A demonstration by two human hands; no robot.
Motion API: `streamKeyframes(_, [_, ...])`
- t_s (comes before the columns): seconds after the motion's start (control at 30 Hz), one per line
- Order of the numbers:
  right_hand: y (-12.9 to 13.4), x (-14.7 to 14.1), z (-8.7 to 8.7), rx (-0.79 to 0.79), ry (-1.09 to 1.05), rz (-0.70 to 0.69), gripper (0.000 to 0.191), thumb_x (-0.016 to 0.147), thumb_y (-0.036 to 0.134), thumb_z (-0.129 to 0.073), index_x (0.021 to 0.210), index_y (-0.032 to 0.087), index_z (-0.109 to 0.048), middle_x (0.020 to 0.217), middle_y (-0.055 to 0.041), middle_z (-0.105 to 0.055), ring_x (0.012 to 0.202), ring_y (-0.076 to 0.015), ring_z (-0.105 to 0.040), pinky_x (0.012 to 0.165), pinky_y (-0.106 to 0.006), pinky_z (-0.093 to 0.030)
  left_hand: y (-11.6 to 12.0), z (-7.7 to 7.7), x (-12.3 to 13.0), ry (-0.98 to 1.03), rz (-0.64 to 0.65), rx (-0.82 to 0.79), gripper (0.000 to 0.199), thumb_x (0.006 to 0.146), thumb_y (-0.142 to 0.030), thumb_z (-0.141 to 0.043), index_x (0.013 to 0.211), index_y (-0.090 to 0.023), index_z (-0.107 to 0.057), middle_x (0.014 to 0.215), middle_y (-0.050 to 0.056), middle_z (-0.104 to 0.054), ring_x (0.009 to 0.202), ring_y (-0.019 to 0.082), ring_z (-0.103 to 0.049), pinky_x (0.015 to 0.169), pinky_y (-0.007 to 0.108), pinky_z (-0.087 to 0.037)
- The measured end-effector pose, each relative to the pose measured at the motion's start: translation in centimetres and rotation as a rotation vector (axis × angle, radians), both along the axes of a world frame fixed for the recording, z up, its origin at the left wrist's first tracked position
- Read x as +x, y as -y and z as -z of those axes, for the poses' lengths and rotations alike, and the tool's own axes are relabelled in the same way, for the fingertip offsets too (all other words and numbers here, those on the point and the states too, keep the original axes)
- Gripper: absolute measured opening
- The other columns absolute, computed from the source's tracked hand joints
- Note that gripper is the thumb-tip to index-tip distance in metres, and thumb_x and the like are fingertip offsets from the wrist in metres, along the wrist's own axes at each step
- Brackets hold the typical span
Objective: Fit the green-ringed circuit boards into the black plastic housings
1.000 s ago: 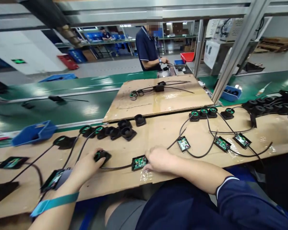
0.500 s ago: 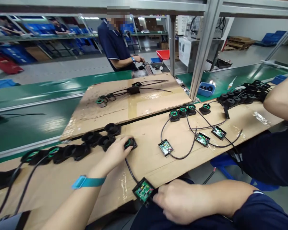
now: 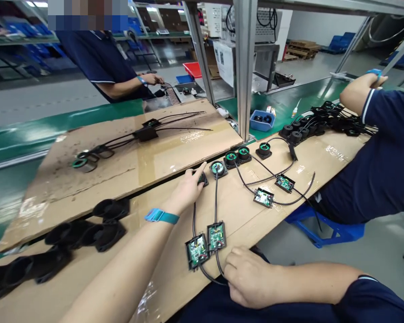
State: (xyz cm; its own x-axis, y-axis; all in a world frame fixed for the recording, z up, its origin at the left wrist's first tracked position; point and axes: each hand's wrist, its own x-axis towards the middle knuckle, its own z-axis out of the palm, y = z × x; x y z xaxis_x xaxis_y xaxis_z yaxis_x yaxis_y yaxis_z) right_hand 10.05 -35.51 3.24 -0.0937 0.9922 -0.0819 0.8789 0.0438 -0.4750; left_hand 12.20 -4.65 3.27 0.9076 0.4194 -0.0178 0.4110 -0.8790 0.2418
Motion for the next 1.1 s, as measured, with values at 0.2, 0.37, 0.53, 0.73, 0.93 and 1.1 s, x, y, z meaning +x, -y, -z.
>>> streamKeyframes(0.2, [0.6, -0.3, 0.5, -0.051, -0.357, 0.153, 0.021, 0.085, 0.026, -0.058, 0.102, 0.015, -0.058, 0.103, -0.0103, -0.063, 0.088, -0.0206, -0.059, 0.081, -0.031, -0.053, 0.4, 0.1, 1.8, -0.026, -0.055, -0.032, 0.07, 0.092, -0.031, -0.048, 0.158, -0.033, -0.027, 0.127, 0.015, -0.05, 0.1, 0.033, -0.068, 0.093, 0.048, -0.054])
streamKeyframes(0.37, [1.4, -0.4, 1.3, -0.111, -0.714, 0.355, 0.037, 0.07, 0.024, -0.077, 0.099, 0.02, -0.055, 0.1, -0.0046, -0.06, 0.082, -0.0161, -0.059, 0.075, -0.027, -0.053, 1.4, 0.2, 3.1, 0.011, -0.154, -0.084, 0.06, 0.09, -0.026, -0.05, 0.15, -0.028, -0.044, 0.122, 0.016, -0.052, 0.106, 0.036, -0.066, 0.095, 0.048, -0.053])
streamKeyframes(0.53, [1.5, -1.1, 2.0, -0.221, -0.862, 0.464, 0.048, 0.063, 0.022, -0.084, 0.102, 0.021, -0.056, 0.088, 0.002, -0.062, 0.069, -0.0116, -0.057, 0.065, -0.022, -0.046, 2.2, 0.3, 4.4, 0.045, -0.236, -0.132, 0.056, 0.088, -0.03, -0.055, 0.144, -0.024, -0.051, 0.114, 0.017, -0.053, 0.104, 0.036, -0.066, 0.094, 0.049, -0.053])
streamKeyframes(0.73, [3.0, 1.6, 0.7, -0.237, -0.871, 0.533, 0.006, 0.082, 0.019, -0.064, 0.084, 0.019, -0.059, 0.063, 0.0069, -0.046, 0.059, -0.0092, -0.042, 0.057, -0.021, -0.034, 3.1, 0.8, 5.8, 0.122, -0.296, -0.178, 0.05, 0.088, -0.032, -0.059, 0.137, -0.023, -0.055, 0.115, 0.017, -0.052, 0.104, 0.036, -0.066, 0.095, 0.048, -0.051])
streamKeyframes(0.93, [7.3, 9.1, -0.3, -0.176, -0.64, 0.689, 0.03, 0.093, 0.045, -0.053, 0.086, 0.02, -0.068, 0.075, -0.0031, -0.066, 0.071, -0.0199, -0.06, 0.069, -0.032, -0.049, 4.7, -0.1, 7.8, 0.215, -0.311, -0.372, 0.052, 0.088, -0.022, -0.057, 0.138, -0.014, -0.045, 0.123, 0.024, -0.049, 0.113, 0.039, -0.063, 0.097, 0.052, -0.048])
streamKeyframes(1.1, [12.3, 14.4, 0.0, -0.045, -0.268, 0.96, 0.036, 0.074, 0.065, -0.062, 0.086, 0.035, -0.078, 0.095, -0.0111, -0.076, 0.098, -0.0368, -0.071, 0.092, -0.051, -0.056, 6.3, -1.6, 8.8, 0.323, -0.32, -0.509, 0.06, 0.087, -0.023, -0.06, 0.142, -0.01, -0.039, 0.127, 0.028, -0.052, 0.121, 0.039, -0.059, 0.101, 0.05, -0.048])
